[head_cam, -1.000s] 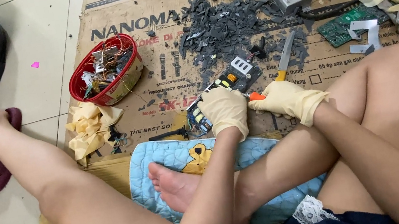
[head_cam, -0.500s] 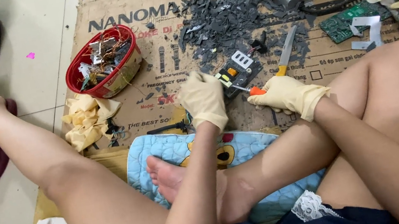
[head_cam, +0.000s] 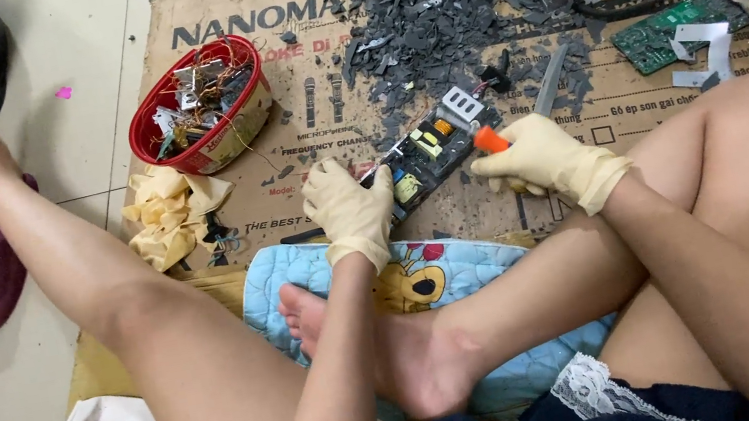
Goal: The person sits on the floor and uses a screwdriver to manipulate components on a small electronic circuit board. They repeatedly tighten and loosen screws on the device while wearing gloves.
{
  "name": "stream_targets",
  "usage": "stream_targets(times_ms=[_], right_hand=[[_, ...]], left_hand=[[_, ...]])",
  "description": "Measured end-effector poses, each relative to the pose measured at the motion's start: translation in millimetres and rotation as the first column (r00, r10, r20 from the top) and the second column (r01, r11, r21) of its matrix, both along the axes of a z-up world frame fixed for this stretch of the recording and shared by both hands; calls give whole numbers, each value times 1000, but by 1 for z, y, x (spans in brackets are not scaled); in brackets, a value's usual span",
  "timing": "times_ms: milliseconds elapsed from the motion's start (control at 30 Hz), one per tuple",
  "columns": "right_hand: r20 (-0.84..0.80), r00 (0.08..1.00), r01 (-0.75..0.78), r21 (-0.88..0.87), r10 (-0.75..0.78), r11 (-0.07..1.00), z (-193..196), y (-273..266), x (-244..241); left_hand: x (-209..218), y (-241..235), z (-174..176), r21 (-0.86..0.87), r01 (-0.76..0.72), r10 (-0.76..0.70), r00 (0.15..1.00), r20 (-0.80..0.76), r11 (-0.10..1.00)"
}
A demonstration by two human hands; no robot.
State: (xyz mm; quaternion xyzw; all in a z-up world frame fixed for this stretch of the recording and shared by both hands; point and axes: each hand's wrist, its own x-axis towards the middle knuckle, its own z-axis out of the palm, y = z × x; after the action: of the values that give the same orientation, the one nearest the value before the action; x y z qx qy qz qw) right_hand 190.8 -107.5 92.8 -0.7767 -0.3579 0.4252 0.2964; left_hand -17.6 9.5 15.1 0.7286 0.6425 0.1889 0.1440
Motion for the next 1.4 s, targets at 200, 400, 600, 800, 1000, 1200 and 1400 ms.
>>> stream_targets(times_ms=[200, 400, 600, 800, 1000, 1200, 1400], right_hand=[[-134, 984, 145, 218, -118, 965, -22, -4, 18], [-81, 983, 177, 149, -166, 973, -16, -4, 12], [-76, 963, 267, 165, -258, 950, -18, -4, 13], [-71, 967, 251, 130, -244, 959, -17, -5, 11], [-88, 971, 231, 120, -221, 966, -13, -5, 8], [-72, 976, 216, 123, -208, 969, -15, -3, 6], [-84, 985, 156, 54, -152, 986, -6, 1, 3]], left_hand=[[12, -5, -37, 74, 45, -45, 999, -11, 996], [6, -21, -32, 314, 83, -84, 996, -9, 946], [8, -18, -49, 387, 84, -83, 996, -19, 918], [9, -19, -48, 440, 79, -78, 997, -20, 894], [6, -25, -36, 392, 86, -95, 995, 3, 916], [6, -25, -32, 367, 93, -101, 995, 2, 925], [6, -23, -43, 376, 91, -98, 995, -2, 922]])
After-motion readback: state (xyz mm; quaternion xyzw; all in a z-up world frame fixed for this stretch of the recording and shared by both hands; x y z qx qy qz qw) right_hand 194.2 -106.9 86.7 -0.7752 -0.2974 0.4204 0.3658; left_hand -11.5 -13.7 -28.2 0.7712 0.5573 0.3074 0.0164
